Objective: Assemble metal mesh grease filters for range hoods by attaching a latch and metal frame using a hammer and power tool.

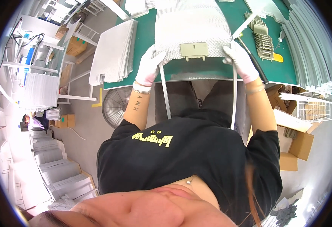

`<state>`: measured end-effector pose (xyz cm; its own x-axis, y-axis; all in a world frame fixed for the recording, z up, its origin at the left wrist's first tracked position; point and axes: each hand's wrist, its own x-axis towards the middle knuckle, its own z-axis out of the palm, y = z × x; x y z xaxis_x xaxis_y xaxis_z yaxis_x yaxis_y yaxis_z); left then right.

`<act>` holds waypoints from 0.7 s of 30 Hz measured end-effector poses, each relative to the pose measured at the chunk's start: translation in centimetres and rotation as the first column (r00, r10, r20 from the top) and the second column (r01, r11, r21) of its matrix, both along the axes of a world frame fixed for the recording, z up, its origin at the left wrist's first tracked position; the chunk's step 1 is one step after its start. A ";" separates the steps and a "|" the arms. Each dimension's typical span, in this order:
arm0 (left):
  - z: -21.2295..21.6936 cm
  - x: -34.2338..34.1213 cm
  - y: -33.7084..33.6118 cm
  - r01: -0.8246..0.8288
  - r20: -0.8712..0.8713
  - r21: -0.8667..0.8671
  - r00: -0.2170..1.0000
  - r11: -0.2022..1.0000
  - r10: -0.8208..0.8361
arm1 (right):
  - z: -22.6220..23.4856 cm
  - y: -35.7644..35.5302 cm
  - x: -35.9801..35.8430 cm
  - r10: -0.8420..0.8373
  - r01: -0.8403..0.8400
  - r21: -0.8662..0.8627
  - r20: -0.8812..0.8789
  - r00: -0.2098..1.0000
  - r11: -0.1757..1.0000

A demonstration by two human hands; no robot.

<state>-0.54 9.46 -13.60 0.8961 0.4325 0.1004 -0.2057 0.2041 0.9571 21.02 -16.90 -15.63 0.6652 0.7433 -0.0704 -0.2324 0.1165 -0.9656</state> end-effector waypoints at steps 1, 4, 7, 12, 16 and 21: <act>0.6 -0.1 -0.4 -0.071 0.004 -0.026 0.997 0.997 0.071 | 1.5 0.0 -0.9 -0.031 0.031 0.038 0.009 0.999 0.999; 2.9 0.0 -2.3 -0.237 -0.023 0.074 0.971 0.969 0.239 | 3.6 -1.2 -1.8 -0.058 0.051 0.102 0.068 0.996 0.993; 3.9 0.1 -3.1 -0.276 0.040 0.145 0.961 0.950 0.273 | 4.4 -2.2 -2.0 -0.084 0.068 0.116 0.134 0.987 0.991; 6.2 -0.5 -4.8 -0.338 0.123 0.274 0.941 0.900 0.316 | 5.9 -3.1 -3.3 -0.183 0.161 0.127 0.182 0.966 0.979; 5.6 -2.0 -5.0 -0.489 0.348 0.677 0.871 0.550 0.347 | 7.3 -2.6 -4.1 -0.176 0.146 0.138 0.238 0.955 0.980; 6.3 -6.7 -4.0 -0.056 0.437 -0.135 0.893 0.989 0.110 | 9.2 -1.1 -6.2 -0.077 0.037 0.137 0.303 0.950 0.990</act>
<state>-7.23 5.42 -7.33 0.7309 0.5358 0.4227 -0.6231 0.2713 0.7335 14.83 -17.98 -6.45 0.6809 0.6931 0.2365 0.0831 0.2478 -0.9652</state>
